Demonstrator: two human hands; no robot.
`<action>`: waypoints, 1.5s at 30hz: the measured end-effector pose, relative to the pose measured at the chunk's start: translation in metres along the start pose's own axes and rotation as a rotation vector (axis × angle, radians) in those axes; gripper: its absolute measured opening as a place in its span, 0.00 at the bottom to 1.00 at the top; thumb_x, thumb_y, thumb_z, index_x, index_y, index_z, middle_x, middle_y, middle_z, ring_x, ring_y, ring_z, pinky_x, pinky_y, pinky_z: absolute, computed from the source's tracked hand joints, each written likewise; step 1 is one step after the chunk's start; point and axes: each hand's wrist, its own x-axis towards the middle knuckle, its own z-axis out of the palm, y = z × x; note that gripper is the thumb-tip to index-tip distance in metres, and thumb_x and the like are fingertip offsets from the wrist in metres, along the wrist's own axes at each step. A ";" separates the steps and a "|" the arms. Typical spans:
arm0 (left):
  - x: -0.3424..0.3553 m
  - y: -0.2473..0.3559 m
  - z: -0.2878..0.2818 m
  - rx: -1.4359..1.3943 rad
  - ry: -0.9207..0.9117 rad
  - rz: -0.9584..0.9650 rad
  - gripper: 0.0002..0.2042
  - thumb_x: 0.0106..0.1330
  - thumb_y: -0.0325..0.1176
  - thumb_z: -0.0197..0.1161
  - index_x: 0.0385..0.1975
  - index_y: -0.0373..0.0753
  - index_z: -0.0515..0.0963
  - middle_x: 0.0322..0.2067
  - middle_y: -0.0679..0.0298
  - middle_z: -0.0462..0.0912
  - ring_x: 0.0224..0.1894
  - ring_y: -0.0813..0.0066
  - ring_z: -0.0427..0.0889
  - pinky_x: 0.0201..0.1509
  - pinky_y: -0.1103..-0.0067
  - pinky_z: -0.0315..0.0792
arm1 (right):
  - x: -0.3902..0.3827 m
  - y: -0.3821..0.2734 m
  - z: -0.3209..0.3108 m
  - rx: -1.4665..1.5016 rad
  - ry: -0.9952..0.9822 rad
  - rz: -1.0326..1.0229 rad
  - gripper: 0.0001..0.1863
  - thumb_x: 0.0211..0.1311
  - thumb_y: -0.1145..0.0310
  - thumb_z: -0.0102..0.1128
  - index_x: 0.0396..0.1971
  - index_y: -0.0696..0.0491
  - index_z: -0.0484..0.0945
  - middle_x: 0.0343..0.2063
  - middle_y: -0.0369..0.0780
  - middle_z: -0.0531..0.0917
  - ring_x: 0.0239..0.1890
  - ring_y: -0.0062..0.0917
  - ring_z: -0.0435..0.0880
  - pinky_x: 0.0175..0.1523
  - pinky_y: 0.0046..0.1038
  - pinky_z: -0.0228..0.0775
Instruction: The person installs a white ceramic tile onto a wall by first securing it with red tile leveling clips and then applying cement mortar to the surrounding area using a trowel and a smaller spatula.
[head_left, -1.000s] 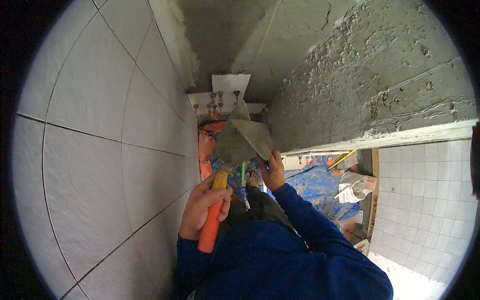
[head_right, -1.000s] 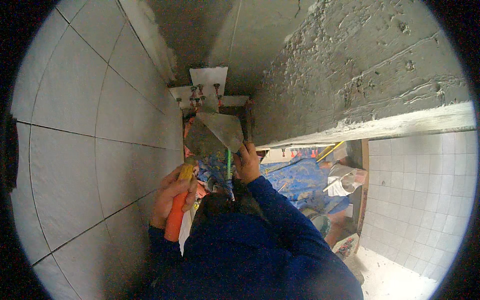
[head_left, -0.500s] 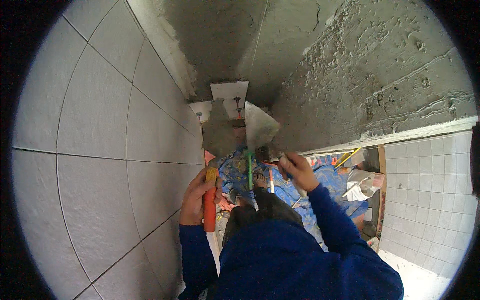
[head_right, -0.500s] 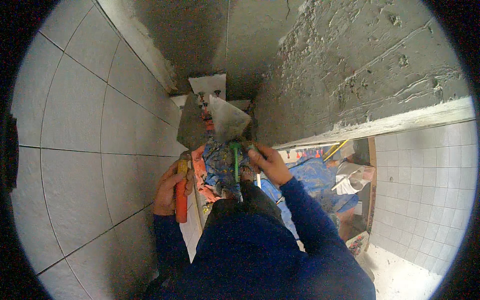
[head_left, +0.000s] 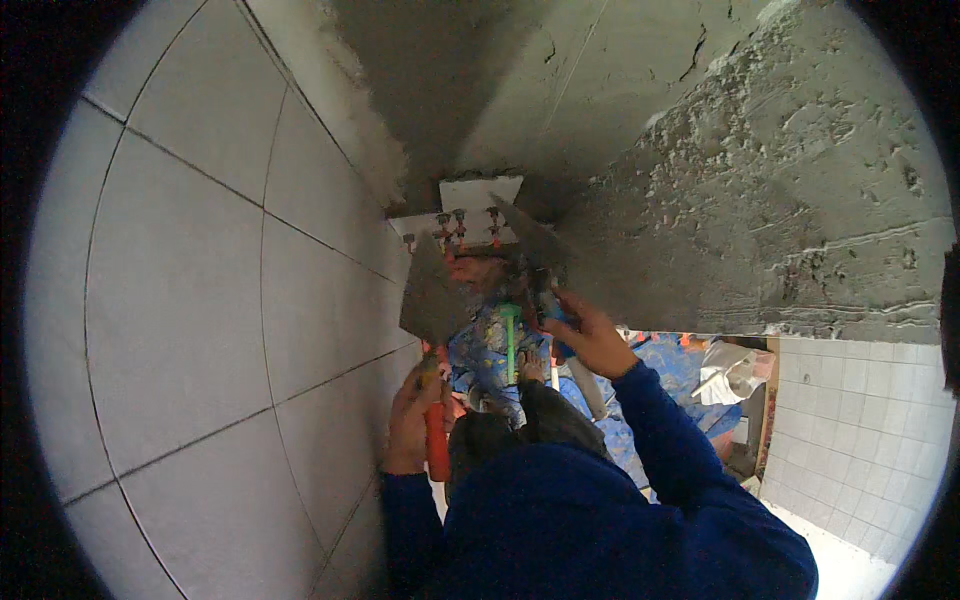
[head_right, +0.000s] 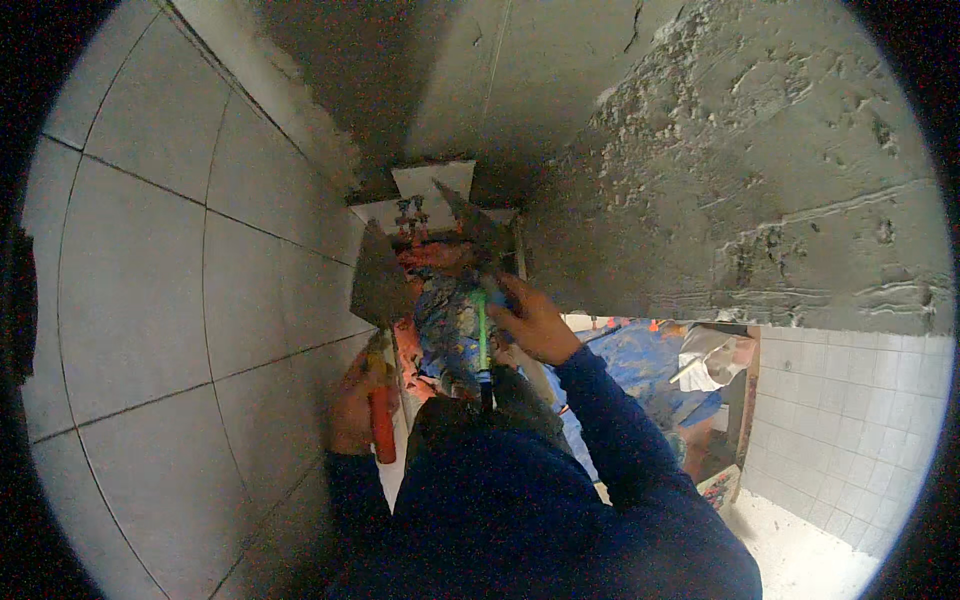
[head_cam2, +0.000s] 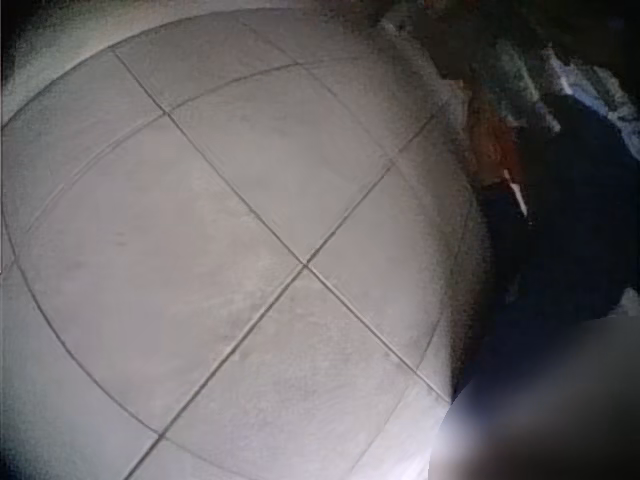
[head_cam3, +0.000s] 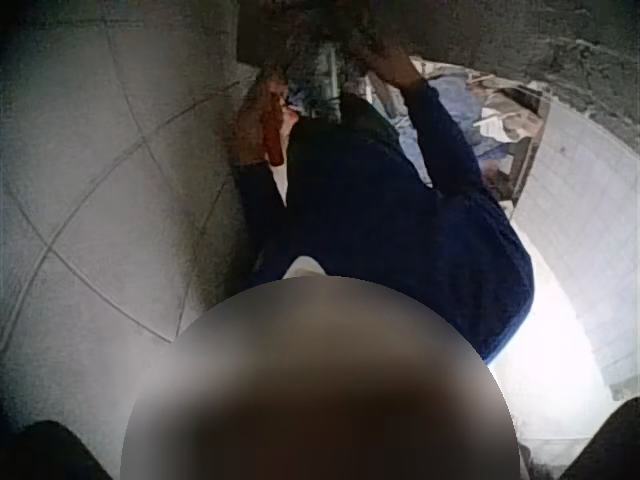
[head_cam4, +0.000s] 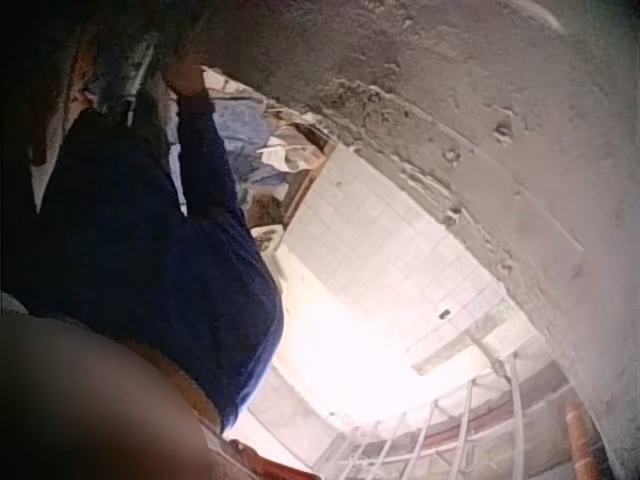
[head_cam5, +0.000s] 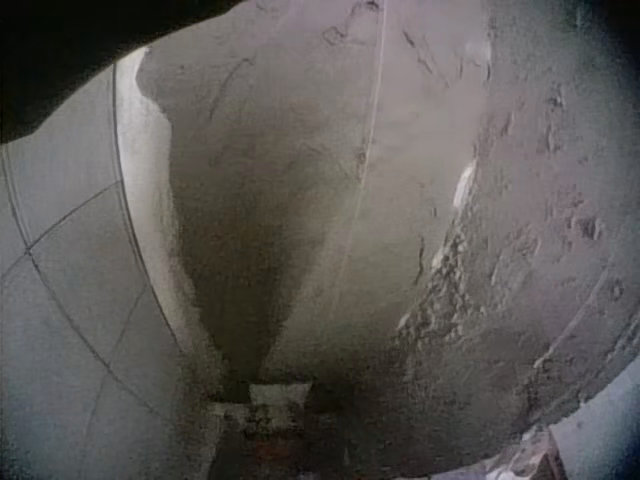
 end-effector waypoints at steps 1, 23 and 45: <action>0.001 -0.003 -0.001 0.044 0.029 -0.055 0.23 0.73 0.41 0.62 0.63 0.39 0.72 0.31 0.65 0.78 0.24 0.83 0.75 0.23 0.83 0.69 | 0.019 -0.006 0.011 -0.100 0.048 -0.182 0.31 0.69 0.59 0.63 0.65 0.62 0.70 0.44 0.50 0.84 0.38 0.31 0.85 0.47 0.35 0.77; -0.004 -0.002 0.000 0.142 0.094 -0.001 0.16 0.75 0.39 0.59 0.57 0.40 0.72 0.31 0.67 0.77 0.23 0.81 0.77 0.23 0.83 0.71 | 0.099 -0.039 0.031 -0.468 0.219 0.076 0.26 0.63 0.57 0.63 0.54 0.61 0.79 0.40 0.59 0.84 0.45 0.55 0.84 0.52 0.47 0.76; 0.006 -0.040 -0.020 0.085 0.145 -0.052 0.15 0.74 0.40 0.60 0.55 0.40 0.73 0.30 0.67 0.77 0.24 0.81 0.76 0.24 0.82 0.71 | 0.074 -0.006 0.078 0.536 0.286 0.203 0.21 0.71 0.57 0.58 0.53 0.58 0.77 0.30 0.37 0.83 0.26 0.24 0.81 0.31 0.29 0.76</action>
